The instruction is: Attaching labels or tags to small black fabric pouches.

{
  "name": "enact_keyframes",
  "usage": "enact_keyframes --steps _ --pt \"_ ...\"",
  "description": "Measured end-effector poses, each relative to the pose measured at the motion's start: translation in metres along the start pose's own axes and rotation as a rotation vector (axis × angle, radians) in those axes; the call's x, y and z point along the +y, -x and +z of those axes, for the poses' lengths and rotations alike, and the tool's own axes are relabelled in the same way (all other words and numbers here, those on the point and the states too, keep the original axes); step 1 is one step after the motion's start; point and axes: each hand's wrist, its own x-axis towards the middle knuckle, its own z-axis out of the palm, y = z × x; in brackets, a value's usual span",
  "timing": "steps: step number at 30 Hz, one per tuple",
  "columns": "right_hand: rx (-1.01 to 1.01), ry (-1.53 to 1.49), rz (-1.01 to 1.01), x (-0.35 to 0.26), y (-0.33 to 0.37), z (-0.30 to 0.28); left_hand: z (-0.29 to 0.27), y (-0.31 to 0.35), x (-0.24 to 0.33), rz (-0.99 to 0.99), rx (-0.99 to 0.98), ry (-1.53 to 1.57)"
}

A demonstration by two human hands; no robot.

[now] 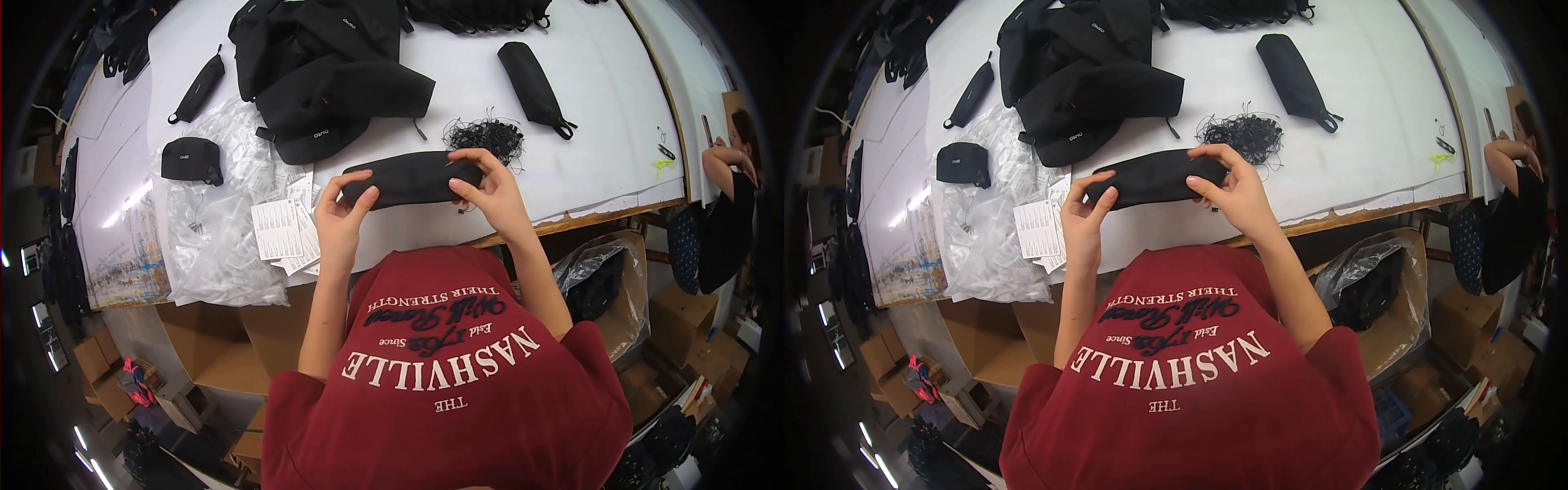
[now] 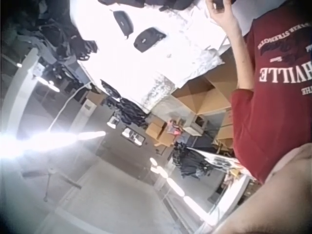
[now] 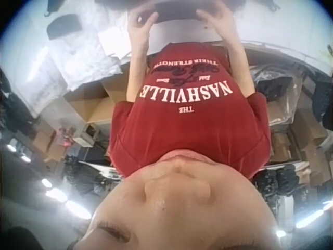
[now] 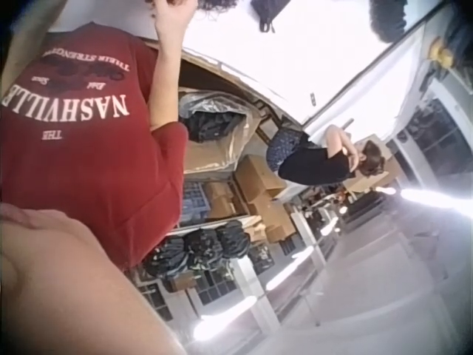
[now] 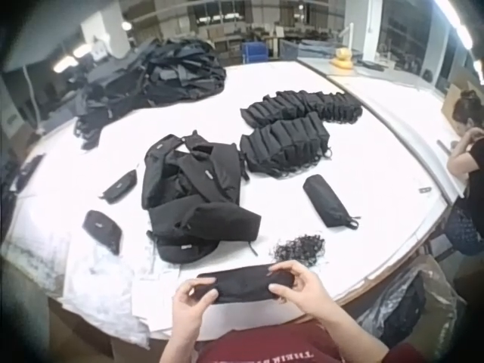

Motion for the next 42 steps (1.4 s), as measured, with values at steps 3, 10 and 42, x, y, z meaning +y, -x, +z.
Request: enact_keyframes --steps 3,10,42 --pt "0.082 0.121 -0.014 -0.002 0.001 -0.001 0.004 0.002 -0.001 -0.026 0.063 -0.065" --pt "0.134 0.118 0.004 -0.006 0.000 -0.003 0.006 0.000 0.005 -0.075 0.137 -0.014" --pt "1.164 0.759 -0.367 0.044 -0.097 -0.175 -0.134 0.050 0.000 0.085 0.402 -1.387"
